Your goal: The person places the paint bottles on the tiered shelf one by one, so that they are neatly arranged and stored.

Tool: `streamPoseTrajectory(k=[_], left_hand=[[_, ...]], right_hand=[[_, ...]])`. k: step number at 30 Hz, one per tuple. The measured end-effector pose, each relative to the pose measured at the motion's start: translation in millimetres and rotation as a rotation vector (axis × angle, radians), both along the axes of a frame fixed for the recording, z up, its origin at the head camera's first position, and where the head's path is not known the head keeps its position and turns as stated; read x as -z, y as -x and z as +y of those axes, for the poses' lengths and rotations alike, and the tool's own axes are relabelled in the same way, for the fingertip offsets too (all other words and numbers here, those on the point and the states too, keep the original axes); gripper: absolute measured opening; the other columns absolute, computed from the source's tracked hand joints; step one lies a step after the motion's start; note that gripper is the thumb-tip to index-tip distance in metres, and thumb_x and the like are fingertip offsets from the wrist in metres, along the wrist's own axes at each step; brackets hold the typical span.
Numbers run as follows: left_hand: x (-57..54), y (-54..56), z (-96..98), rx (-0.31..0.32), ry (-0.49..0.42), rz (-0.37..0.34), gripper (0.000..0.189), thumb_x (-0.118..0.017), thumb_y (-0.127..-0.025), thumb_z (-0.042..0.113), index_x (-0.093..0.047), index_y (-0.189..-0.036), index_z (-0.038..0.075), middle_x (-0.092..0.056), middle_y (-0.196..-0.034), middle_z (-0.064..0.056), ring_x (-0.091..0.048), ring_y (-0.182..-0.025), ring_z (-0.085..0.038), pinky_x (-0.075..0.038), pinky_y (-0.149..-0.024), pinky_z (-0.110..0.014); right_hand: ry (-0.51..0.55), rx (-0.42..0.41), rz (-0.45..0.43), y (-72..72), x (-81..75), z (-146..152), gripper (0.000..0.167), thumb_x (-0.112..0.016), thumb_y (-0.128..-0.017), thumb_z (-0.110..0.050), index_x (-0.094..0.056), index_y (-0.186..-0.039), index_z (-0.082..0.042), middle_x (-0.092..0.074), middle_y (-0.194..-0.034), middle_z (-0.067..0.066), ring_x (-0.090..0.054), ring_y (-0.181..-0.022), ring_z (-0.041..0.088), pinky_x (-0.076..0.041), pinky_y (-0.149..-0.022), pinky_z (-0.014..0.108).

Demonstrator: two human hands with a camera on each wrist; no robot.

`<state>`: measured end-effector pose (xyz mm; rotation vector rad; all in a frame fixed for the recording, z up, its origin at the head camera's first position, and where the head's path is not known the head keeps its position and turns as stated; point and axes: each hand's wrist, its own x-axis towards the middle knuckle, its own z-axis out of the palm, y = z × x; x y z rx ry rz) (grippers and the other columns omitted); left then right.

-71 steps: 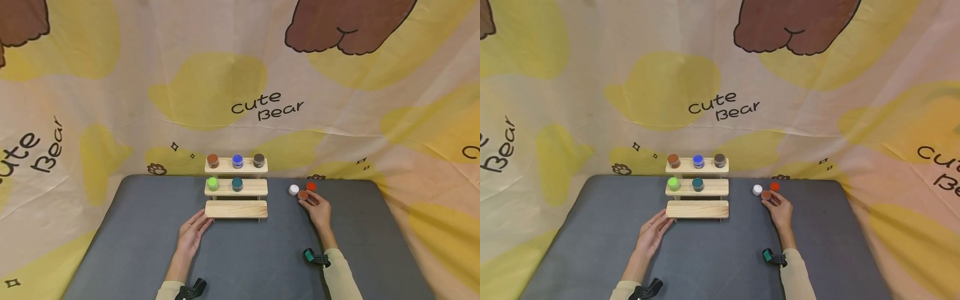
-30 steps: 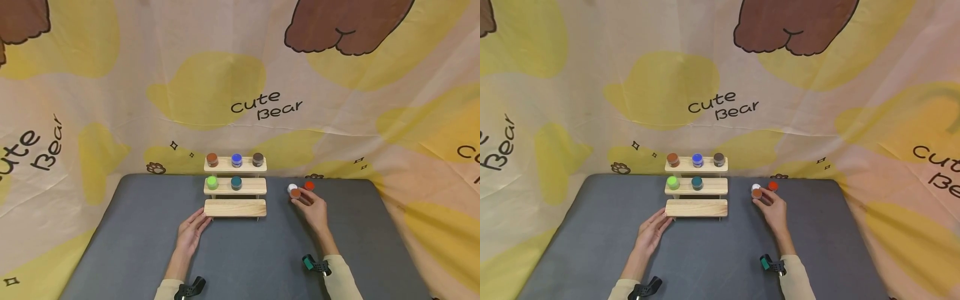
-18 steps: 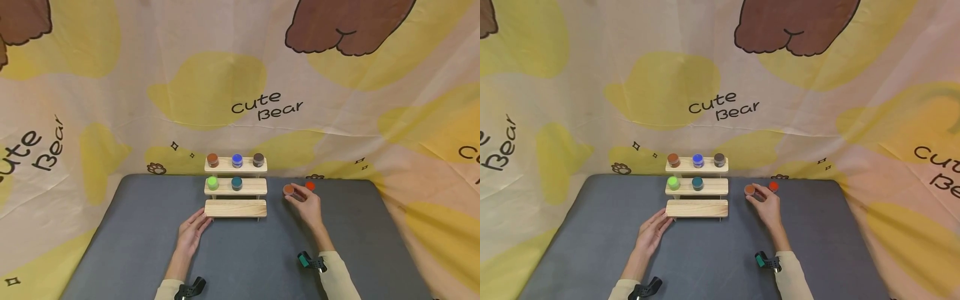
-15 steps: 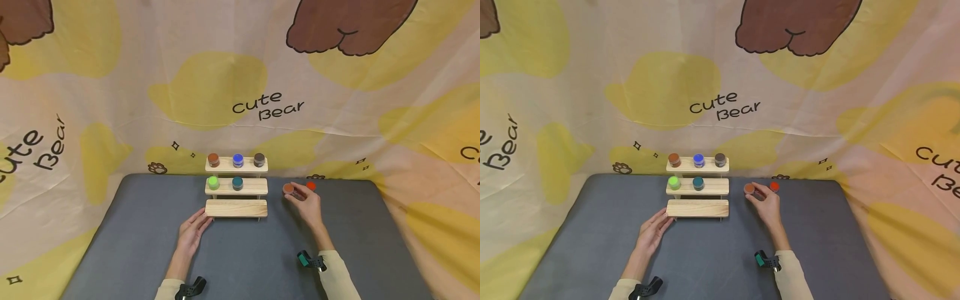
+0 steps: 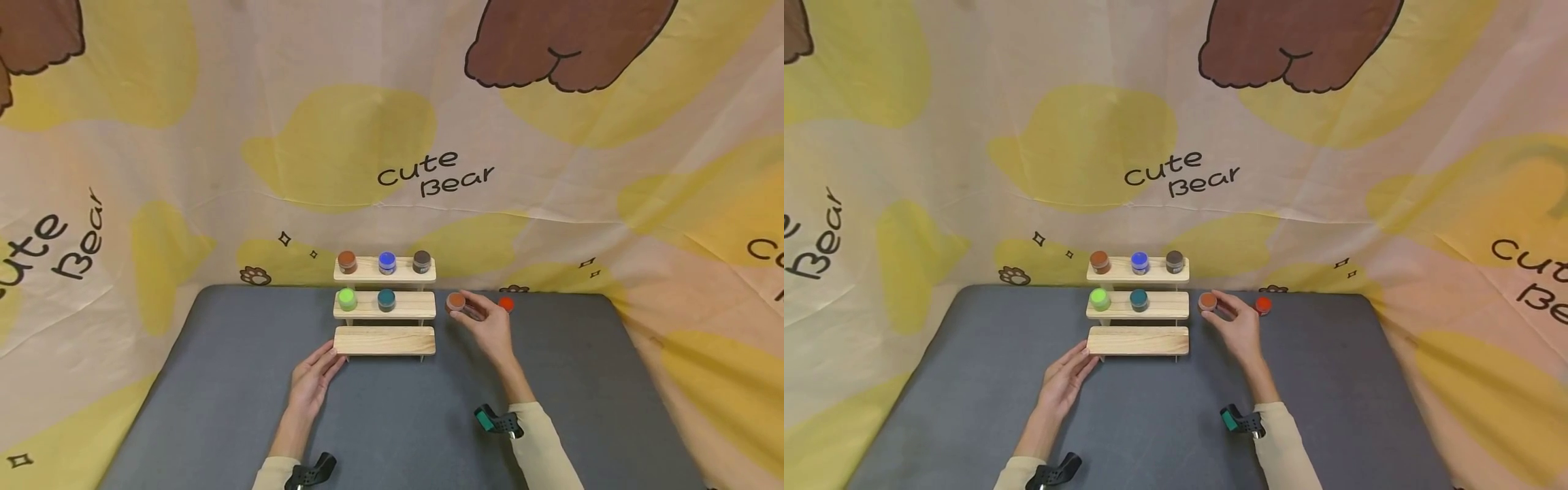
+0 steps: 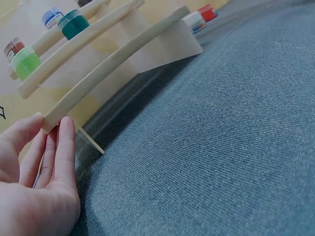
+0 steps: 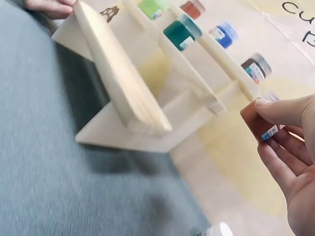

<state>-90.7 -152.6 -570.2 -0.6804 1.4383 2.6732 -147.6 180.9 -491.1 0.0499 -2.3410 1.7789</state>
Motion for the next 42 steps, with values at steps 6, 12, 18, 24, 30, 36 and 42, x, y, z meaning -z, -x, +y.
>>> streamPoseTrajectory(k=[6,12,18,24,30,36,42], left_hand=[[-0.6,0.8,-1.9,0.008,0.018,-0.013,0.048,-0.063,-0.092,-0.005,-0.046,-0.137,-0.013,-0.06,-0.122,-0.018,-0.069,-0.099,-0.019,-0.056,-0.098,-0.035],[-1.1,-0.2,-2.2,0.015,0.019,-0.018,0.047,-0.061,-0.093,-0.005,-0.046,-0.137,-0.013,-0.059,-0.124,-0.018,-0.068,-0.099,-0.019,-0.056,-0.098,-0.035],[-1.0,-1.4,-0.8,0.016,0.004,-0.016,0.047,-0.06,-0.093,-0.006,-0.045,-0.137,-0.013,-0.06,-0.121,-0.017,-0.068,-0.099,-0.019,-0.056,-0.099,-0.035],[-0.7,-1.1,0.5,0.01,0.006,-0.013,0.047,-0.06,-0.093,-0.006,-0.045,-0.137,-0.014,-0.06,-0.121,-0.017,-0.068,-0.099,-0.019,-0.056,-0.099,-0.035],[-0.7,0.2,1.5,0.01,0.004,-0.017,0.047,-0.062,-0.093,-0.006,-0.046,-0.136,-0.013,-0.061,-0.12,-0.016,-0.068,-0.099,-0.02,-0.056,-0.098,-0.035],[-1.3,-0.5,1.2,0.001,0.009,-0.012,0.048,-0.061,-0.093,-0.006,-0.044,-0.137,-0.015,-0.06,-0.12,-0.017,-0.068,-0.098,-0.019,-0.056,-0.099,-0.035],[-1.1,-0.6,0.6,0.002,0.005,-0.013,0.047,-0.06,-0.093,-0.006,-0.046,-0.137,-0.013,-0.059,-0.123,-0.017,-0.068,-0.099,-0.019,-0.056,-0.099,-0.034]], right_hand=[[0.03,-0.059,-0.007,1.6,-10.5,-15,0.049,-0.08,-0.081,-0.005,-0.063,-0.126,0.004,-0.063,-0.124,0.021,-0.064,-0.11,0.034,-0.058,-0.094,0.028],[-0.017,-0.114,-0.023,-6.5,-37.5,-34,0.047,-0.076,-0.082,0.002,-0.06,-0.125,0.011,-0.061,-0.123,0.027,-0.062,-0.111,0.038,-0.058,-0.096,0.036],[0.032,-0.139,-0.031,5.8,-19.2,-39,0.047,-0.078,-0.082,0.001,-0.062,-0.126,0.007,-0.061,-0.123,0.025,-0.063,-0.111,0.037,-0.058,-0.095,0.033],[0.057,-0.141,-0.019,16.1,-2.0,-43,0.047,-0.08,-0.08,-0.003,-0.065,-0.125,0.002,-0.063,-0.121,0.021,-0.064,-0.109,0.034,-0.059,-0.093,0.031],[0.053,-0.138,-0.013,17.9,-1.9,-47,0.047,-0.08,-0.08,-0.003,-0.065,-0.124,0.001,-0.063,-0.121,0.021,-0.064,-0.108,0.034,-0.06,-0.092,0.036],[0.031,-0.147,0.01,19.1,-1.2,-50,0.046,-0.08,-0.079,0.0,-0.066,-0.123,0.002,-0.063,-0.12,0.022,-0.065,-0.106,0.037,-0.059,-0.093,0.044],[0.013,-0.138,0.002,19.7,1.5,-51,0.046,-0.08,-0.08,-0.002,-0.066,-0.124,0.0,-0.064,-0.12,0.022,-0.063,-0.107,0.039,-0.058,-0.093,0.048]])
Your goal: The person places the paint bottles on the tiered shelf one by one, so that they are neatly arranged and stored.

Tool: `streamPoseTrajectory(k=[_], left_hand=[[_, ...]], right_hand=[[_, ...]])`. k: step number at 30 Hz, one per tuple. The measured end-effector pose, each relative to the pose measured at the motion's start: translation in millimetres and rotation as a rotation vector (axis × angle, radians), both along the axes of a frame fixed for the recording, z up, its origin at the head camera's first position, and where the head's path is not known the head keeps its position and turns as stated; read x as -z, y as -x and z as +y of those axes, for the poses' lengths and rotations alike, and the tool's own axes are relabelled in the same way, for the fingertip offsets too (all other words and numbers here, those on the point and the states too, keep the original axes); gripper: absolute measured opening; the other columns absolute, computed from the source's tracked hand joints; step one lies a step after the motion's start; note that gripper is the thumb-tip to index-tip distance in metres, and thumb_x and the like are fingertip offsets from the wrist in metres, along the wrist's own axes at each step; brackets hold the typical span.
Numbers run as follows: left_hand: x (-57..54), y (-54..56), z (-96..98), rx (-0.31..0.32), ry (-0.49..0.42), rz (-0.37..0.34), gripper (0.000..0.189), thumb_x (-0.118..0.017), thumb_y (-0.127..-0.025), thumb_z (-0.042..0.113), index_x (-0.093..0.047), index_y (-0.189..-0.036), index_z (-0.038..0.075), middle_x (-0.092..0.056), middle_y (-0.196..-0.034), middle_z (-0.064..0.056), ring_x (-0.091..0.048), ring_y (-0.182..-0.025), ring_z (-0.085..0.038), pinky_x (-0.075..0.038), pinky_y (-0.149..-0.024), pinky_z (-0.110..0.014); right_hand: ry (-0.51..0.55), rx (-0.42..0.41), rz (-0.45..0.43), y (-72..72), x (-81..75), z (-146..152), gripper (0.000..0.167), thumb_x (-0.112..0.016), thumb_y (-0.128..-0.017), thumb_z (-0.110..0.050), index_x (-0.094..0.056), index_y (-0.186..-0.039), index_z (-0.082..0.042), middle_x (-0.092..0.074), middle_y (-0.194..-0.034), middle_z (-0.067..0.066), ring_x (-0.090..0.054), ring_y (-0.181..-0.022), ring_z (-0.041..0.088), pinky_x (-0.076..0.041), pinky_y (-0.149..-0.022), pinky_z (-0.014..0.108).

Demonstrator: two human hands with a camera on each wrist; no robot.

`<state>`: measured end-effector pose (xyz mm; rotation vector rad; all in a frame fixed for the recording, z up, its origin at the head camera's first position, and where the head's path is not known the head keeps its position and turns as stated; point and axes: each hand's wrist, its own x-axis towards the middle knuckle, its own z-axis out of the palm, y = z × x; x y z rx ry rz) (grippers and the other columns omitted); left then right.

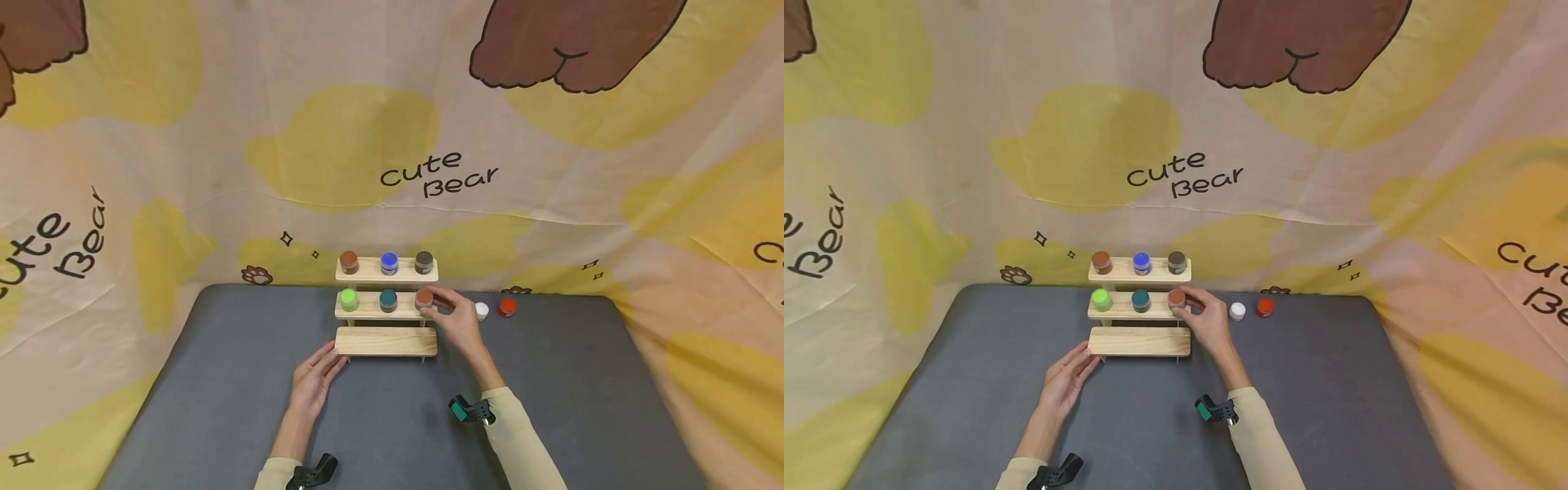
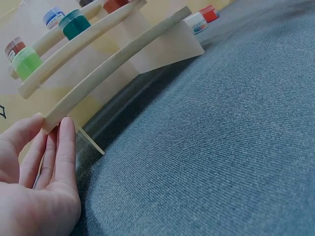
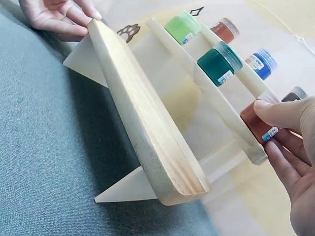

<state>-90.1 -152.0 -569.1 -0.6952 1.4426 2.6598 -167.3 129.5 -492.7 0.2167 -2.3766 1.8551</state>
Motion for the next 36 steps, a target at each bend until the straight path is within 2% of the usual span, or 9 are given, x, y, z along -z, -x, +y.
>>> streamPoseTrajectory(k=[5,10,12,14,17,24,26,31,36], left_hand=[[0.4,0.2,0.7,0.001,-0.004,0.001,0.047,-0.06,-0.093,-0.006,-0.046,-0.137,-0.013,-0.059,-0.123,-0.017,-0.068,-0.099,-0.019,-0.056,-0.099,-0.034],[0.8,0.8,1.1,0.005,-0.001,-0.004,0.047,-0.061,-0.093,-0.004,-0.046,-0.137,-0.013,-0.059,-0.123,-0.017,-0.068,-0.1,-0.019,-0.056,-0.099,-0.034],[0.7,0.7,1.4,0.007,0.005,-0.003,0.047,-0.061,-0.093,-0.004,-0.046,-0.137,-0.013,-0.059,-0.123,-0.017,-0.068,-0.1,-0.019,-0.056,-0.099,-0.034],[0.5,0.5,1.7,0.004,0.005,-0.004,0.047,-0.061,-0.093,-0.004,-0.046,-0.137,-0.013,-0.059,-0.124,-0.017,-0.068,-0.1,-0.019,-0.056,-0.099,-0.034],[0.2,0.1,1.9,0.008,0.008,-0.002,0.048,-0.061,-0.093,-0.004,-0.046,-0.137,-0.013,-0.06,-0.123,-0.016,-0.068,-0.1,-0.019,-0.056,-0.099,-0.034],[0.3,-0.1,1.1,0.003,-0.013,0.005,0.048,-0.061,-0.093,-0.006,-0.045,-0.137,-0.013,-0.062,-0.118,-0.014,-0.068,-0.099,-0.02,-0.055,-0.099,-0.035],[0.3,-0.6,0.7,0.016,0.007,0.007,0.05,-0.062,-0.093,-0.004,-0.043,-0.138,-0.014,-0.062,-0.119,-0.014,-0.068,-0.1,-0.019,-0.055,-0.099,-0.034],[0.2,-1.5,0.5,0.017,0.007,0.0,0.05,-0.062,-0.093,-0.004,-0.044,-0.138,-0.013,-0.062,-0.119,-0.014,-0.068,-0.1,-0.019,-0.055,-0.099,-0.034],[0.5,-1.7,-0.1,0.018,-0.003,0.002,0.05,-0.061,-0.093,-0.005,-0.043,-0.139,-0.013,-0.061,-0.12,-0.014,-0.068,-0.1,-0.019,-0.055,-0.1,-0.034]], right_hand=[[-0.003,0.0,-0.01,-1.3,-4.0,0,0.045,-0.078,-0.08,0.001,-0.065,-0.124,0.002,-0.062,-0.122,0.025,-0.064,-0.108,0.038,-0.058,-0.093,0.048],[-0.012,-0.04,-0.007,-11.9,-29.0,-1,0.045,-0.075,-0.082,0.007,-0.061,-0.124,0.011,-0.059,-0.122,0.031,-0.062,-0.108,0.044,-0.056,-0.093,0.054],[-0.032,-0.053,-0.014,-16.0,-38.4,-2,0.045,-0.074,-0.083,0.007,-0.059,-0.125,0.013,-0.059,-0.122,0.031,-0.061,-0.109,0.045,-0.057,-0.093,0.053],[-0.04,-0.061,-0.026,-16.8,-41.4,0,0.046,-0.074,-0.083,0.006,-0.058,-0.126,0.013,-0.059,-0.123,0.03,-0.061,-0.11,0.045,-0.057,-0.094,0.051],[-0.034,-0.065,-0.021,-17.5,-42.2,3,0.045,-0.073,-0.083,0.006,-0.059,-0.125,0.013,-0.059,-0.124,0.03,-0.061,-0.11,0.045,-0.057,-0.095,0.048],[-0.002,-0.078,0.04,-18.2,-41.3,17,0.041,-0.073,-0.083,0.008,-0.061,-0.122,0.014,-0.06,-0.121,0.032,-0.059,-0.108,0.05,-0.054,-0.098,0.053],[-0.003,-0.071,0.041,-18.5,-42.0,22,0.041,-0.073,-0.083,0.008,-0.061,-0.122,0.014,-0.06,-0.121,0.032,-0.059,-0.108,0.051,-0.055,-0.097,0.052],[0.004,-0.036,0.014,-16.5,-39.5,35,0.044,-0.074,-0.082,0.007,-0.06,-0.123,0.013,-0.061,-0.123,0.03,-0.06,-0.111,0.047,-0.053,-0.1,0.052],[0.031,0.026,-0.024,-9.2,-28.8,49,0.047,-0.074,-0.083,0.006,-0.058,-0.127,0.012,-0.06,-0.125,0.029,-0.059,-0.114,0.043,-0.051,-0.103,0.052]])
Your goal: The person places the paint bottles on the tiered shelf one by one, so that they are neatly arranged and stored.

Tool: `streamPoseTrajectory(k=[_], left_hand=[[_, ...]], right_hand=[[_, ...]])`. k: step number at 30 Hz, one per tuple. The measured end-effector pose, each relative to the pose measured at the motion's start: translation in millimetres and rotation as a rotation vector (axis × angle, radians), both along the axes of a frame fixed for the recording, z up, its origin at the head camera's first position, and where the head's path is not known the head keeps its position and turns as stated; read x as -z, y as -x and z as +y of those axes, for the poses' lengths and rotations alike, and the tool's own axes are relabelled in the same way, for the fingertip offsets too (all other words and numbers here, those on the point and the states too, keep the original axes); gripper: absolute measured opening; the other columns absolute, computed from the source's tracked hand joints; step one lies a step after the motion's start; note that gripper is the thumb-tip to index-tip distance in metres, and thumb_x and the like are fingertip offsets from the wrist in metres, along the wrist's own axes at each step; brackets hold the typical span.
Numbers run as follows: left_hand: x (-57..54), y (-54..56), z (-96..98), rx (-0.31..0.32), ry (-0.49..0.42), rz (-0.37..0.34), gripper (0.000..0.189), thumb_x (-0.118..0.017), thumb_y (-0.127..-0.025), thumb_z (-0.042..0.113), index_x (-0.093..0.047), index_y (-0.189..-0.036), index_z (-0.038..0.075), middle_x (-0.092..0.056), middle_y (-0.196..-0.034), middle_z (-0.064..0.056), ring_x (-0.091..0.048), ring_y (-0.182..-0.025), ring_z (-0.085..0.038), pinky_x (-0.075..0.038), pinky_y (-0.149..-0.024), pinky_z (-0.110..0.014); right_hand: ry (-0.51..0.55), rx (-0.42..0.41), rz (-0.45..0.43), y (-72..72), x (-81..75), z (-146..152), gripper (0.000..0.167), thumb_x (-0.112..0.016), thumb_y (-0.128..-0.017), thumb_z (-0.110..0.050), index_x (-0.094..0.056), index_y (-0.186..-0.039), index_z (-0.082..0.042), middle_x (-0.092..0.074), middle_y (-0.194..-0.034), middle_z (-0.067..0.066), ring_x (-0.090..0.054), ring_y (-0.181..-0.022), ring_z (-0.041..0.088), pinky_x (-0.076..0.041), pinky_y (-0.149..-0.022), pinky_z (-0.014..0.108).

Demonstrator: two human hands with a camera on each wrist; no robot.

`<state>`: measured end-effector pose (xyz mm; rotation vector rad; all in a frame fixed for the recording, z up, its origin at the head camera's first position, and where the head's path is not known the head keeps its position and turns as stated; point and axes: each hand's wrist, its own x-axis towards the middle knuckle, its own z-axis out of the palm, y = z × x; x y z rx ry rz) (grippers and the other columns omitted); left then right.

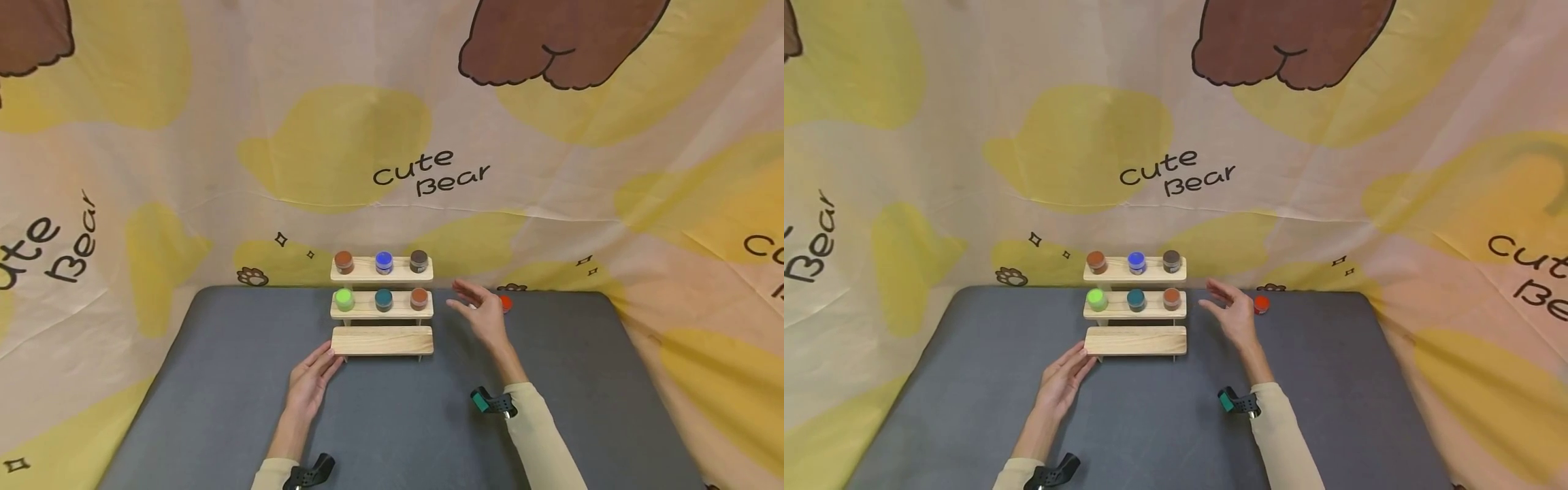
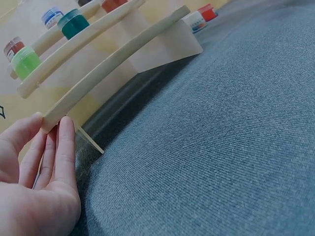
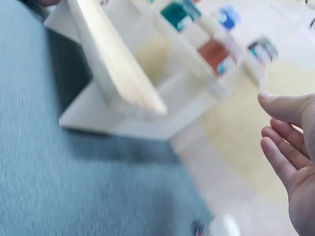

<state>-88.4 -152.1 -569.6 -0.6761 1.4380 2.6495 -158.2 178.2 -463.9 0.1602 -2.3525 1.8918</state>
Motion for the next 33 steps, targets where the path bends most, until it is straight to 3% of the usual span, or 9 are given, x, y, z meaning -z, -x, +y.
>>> streamPoseTrajectory(k=[3,8,10,15,18,25,27,33], left_hand=[[0.8,-0.3,-0.8,0.001,-0.004,-0.003,0.049,-0.061,-0.093,-0.005,-0.044,-0.138,-0.013,-0.061,-0.121,-0.014,-0.068,-0.1,-0.019,-0.055,-0.1,-0.034],[2.5,-0.9,-1.3,-0.001,0.002,-0.006,0.051,-0.063,-0.092,-0.004,-0.044,-0.139,-0.013,-0.061,-0.12,-0.014,-0.068,-0.1,-0.019,-0.055,-0.1,-0.034],[2.6,-0.9,-1.3,-0.006,-0.002,-0.008,0.051,-0.064,-0.092,-0.004,-0.044,-0.138,-0.013,-0.062,-0.119,-0.014,-0.068,-0.1,-0.019,-0.055,-0.099,-0.035],[2.0,-0.8,-1.0,-0.009,0.003,-0.001,0.052,-0.065,-0.091,-0.004,-0.045,-0.138,-0.013,-0.063,-0.117,-0.013,-0.068,-0.099,-0.02,-0.056,-0.099,-0.035],[1.4,-0.5,-0.4,-0.014,0.003,0.0,0.052,-0.065,-0.091,-0.005,-0.044,-0.137,-0.014,-0.064,-0.115,-0.012,-0.068,-0.099,-0.02,-0.056,-0.099,-0.035],[0.4,-0.5,0.5,-0.013,0.003,-0.004,0.048,-0.061,-0.093,-0.006,-0.045,-0.137,-0.014,-0.062,-0.119,-0.015,-0.068,-0.1,-0.019,-0.055,-0.099,-0.034],[-0.4,-0.8,1.0,-0.017,-0.001,-0.003,0.047,-0.06,-0.093,-0.007,-0.045,-0.137,-0.014,-0.061,-0.119,-0.015,-0.068,-0.099,-0.019,-0.056,-0.099,-0.034],[-0.6,-0.5,0.5,-0.013,0.011,0.017,0.049,-0.06,-0.093,-0.006,-0.043,-0.138,-0.015,-0.062,-0.119,-0.014,-0.068,-0.099,-0.019,-0.056,-0.099,-0.034]], right_hand=[[0.008,0.04,-0.015,5.6,12.3,9,0.048,-0.074,-0.084,0.005,-0.057,-0.128,0.013,-0.059,-0.126,0.03,-0.058,-0.115,0.045,-0.052,-0.102,0.05],[-0.005,0.099,-0.026,17.9,49.8,28,0.05,-0.076,-0.084,-0.002,-0.058,-0.129,0.009,-0.061,-0.126,0.026,-0.057,-0.118,0.043,-0.059,-0.093,0.031],[-0.018,0.12,-0.02,21.6,61.7,33,0.05,-0.077,-0.084,-0.005,-0.06,-0.129,0.007,-0.062,-0.126,0.023,-0.057,-0.118,0.041,-0.059,-0.092,0.029],[-0.076,0.166,0.012,23.4,69.9,39,0.05,-0.077,-0.084,-0.007,-0.06,-0.129,0.006,-0.062,-0.126,0.023,-0.058,-0.117,0.04,-0.052,-0.103,0.047],[-0.052,0.182,0.001,23.3,71.7,42,0.049,-0.076,-0.084,-0.005,-0.06,-0.129,0.006,-0.062,-0.126,0.023,-0.059,-0.117,0.039,-0.051,-0.103,0.048],[0.005,0.214,0.018,12.9,56.7,39,0.045,-0.073,-0.083,0.01,-0.058,-0.125,0.016,-0.059,-0.122,0.033,-0.056,-0.113,0.05,-0.056,-0.096,0.04],[0.026,0.234,0.003,13.5,59.7,40,0.046,-0.073,-0.083,0.01,-0.057,-0.125,0.015,-0.059,-0.122,0.034,-0.056,-0.114,0.05,-0.057,-0.095,0.037],[0.044,0.249,-0.065,22.9,90.5,50,0.051,-0.076,-0.082,0.003,-0.058,-0.128,0.011,-0.059,-0.126,0.031,-0.057,-0.116,0.043,-0.057,-0.085,0.011]])
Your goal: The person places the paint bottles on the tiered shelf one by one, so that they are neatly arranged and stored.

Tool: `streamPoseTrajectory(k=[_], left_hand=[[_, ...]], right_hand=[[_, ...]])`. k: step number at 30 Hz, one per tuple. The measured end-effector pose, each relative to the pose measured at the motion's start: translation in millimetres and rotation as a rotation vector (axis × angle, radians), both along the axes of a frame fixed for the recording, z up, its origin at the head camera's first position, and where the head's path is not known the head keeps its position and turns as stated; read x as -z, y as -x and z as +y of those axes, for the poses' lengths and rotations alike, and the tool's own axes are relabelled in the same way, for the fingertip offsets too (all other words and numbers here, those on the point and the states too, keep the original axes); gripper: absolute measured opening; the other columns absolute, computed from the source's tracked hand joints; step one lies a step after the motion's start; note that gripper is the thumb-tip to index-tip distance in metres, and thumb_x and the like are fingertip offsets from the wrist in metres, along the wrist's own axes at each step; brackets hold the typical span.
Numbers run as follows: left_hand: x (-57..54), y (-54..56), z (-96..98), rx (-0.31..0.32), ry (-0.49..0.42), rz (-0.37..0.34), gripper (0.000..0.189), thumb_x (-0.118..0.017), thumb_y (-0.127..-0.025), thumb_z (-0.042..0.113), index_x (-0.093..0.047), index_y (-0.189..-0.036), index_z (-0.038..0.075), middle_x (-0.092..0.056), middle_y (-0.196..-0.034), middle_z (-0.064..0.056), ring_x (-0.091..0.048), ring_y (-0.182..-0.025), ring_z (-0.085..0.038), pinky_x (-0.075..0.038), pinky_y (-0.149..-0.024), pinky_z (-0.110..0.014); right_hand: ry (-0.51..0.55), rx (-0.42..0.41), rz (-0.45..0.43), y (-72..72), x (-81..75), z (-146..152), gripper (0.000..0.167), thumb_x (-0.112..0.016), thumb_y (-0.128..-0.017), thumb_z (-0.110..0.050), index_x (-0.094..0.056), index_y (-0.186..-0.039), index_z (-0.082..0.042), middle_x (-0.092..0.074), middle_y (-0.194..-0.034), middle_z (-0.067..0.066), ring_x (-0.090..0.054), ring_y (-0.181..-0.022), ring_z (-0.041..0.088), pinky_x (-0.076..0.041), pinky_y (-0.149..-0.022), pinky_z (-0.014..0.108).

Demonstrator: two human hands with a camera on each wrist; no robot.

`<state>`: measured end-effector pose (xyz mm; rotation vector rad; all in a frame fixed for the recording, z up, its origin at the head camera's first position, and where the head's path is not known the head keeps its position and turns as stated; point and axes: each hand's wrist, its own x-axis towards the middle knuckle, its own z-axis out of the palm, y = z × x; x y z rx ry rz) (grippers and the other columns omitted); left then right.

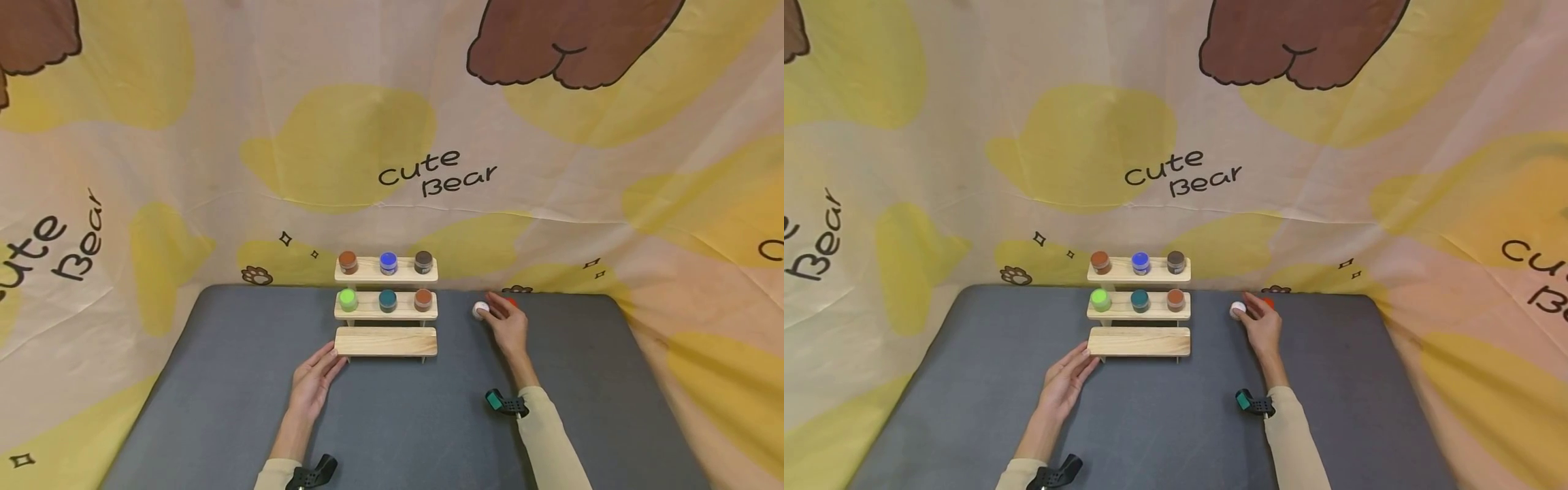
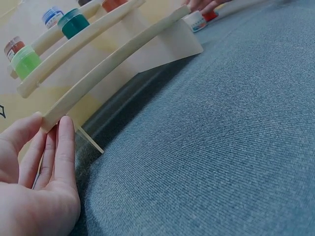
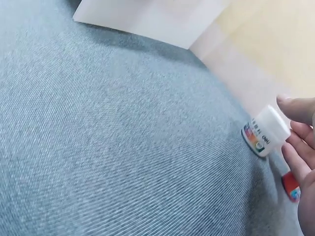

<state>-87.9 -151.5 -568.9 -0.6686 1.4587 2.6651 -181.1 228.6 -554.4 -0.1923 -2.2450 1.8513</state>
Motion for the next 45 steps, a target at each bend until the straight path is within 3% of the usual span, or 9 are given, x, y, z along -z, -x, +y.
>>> streamPoseTrajectory(k=[4,12,16,23,31,45], left_hand=[[-0.5,0.3,-0.3,0.005,0.001,0.006,0.049,-0.06,-0.093,-0.005,-0.043,-0.138,-0.015,-0.062,-0.117,-0.012,-0.068,-0.099,-0.017,-0.055,-0.099,-0.034],[-0.4,-0.3,-0.2,0.022,-0.01,0.012,0.052,-0.061,-0.094,-0.004,-0.04,-0.14,-0.015,-0.061,-0.12,-0.013,-0.067,-0.1,-0.017,-0.054,-0.101,-0.033],[-0.4,0.4,0.0,0.015,-0.007,0.014,0.051,-0.061,-0.094,-0.004,-0.041,-0.139,-0.015,-0.061,-0.12,-0.012,-0.067,-0.1,-0.017,-0.055,-0.1,-0.033],[-0.3,0.3,1.0,0.014,0.004,0.019,0.05,-0.06,-0.094,-0.004,-0.041,-0.138,-0.016,-0.061,-0.119,-0.012,-0.067,-0.1,-0.017,-0.055,-0.099,-0.033],[-1.1,0.3,0.3,0.009,-0.024,0.013,0.048,-0.058,-0.095,-0.006,-0.041,-0.139,-0.015,-0.062,-0.117,-0.011,-0.067,-0.099,-0.017,-0.055,-0.1,-0.034],[0.0,0.3,-0.1,0.006,-0.001,0.024,0.05,-0.061,-0.093,-0.006,-0.041,-0.138,-0.017,-0.064,-0.114,-0.009,-0.068,-0.098,-0.017,-0.056,-0.098,-0.033]], right_hand=[[-0.016,-0.011,-0.043,0.9,11.6,2,0.053,-0.078,-0.082,-0.001,-0.058,-0.131,0.007,-0.059,-0.129,0.026,-0.057,-0.119,0.039,-0.055,-0.083,0.007],[-0.065,-0.034,-0.051,-0.1,20.5,3,0.053,-0.079,-0.081,-0.002,-0.06,-0.13,0.005,-0.059,-0.13,0.023,-0.058,-0.119,0.035,-0.055,-0.098,0.034],[-0.069,-0.037,-0.047,-0.7,21.2,3,0.052,-0.079,-0.081,-0.002,-0.06,-0.13,0.005,-0.059,-0.13,0.023,-0.058,-0.119,0.036,-0.054,-0.099,0.037],[-0.068,-0.028,-0.048,-4.4,20.3,4,0.048,-0.077,-0.082,0.0,-0.062,-0.127,0.005,-0.059,-0.129,0.023,-0.059,-0.118,0.036,-0.054,-0.098,0.033],[-0.047,-0.023,-0.056,-11.0,16.4,2,0.048,-0.077,-0.081,0.004,-0.062,-0.127,0.006,-0.059,-0.128,0.025,-0.059,-0.117,0.037,-0.056,-0.088,0.013],[-0.103,-0.031,-0.019,-9.3,19.7,3,0.047,-0.079,-0.078,0.005,-0.064,-0.122,0.006,-0.062,-0.123,0.025,-0.062,-0.112,0.038,-0.056,-0.081,0.008]])
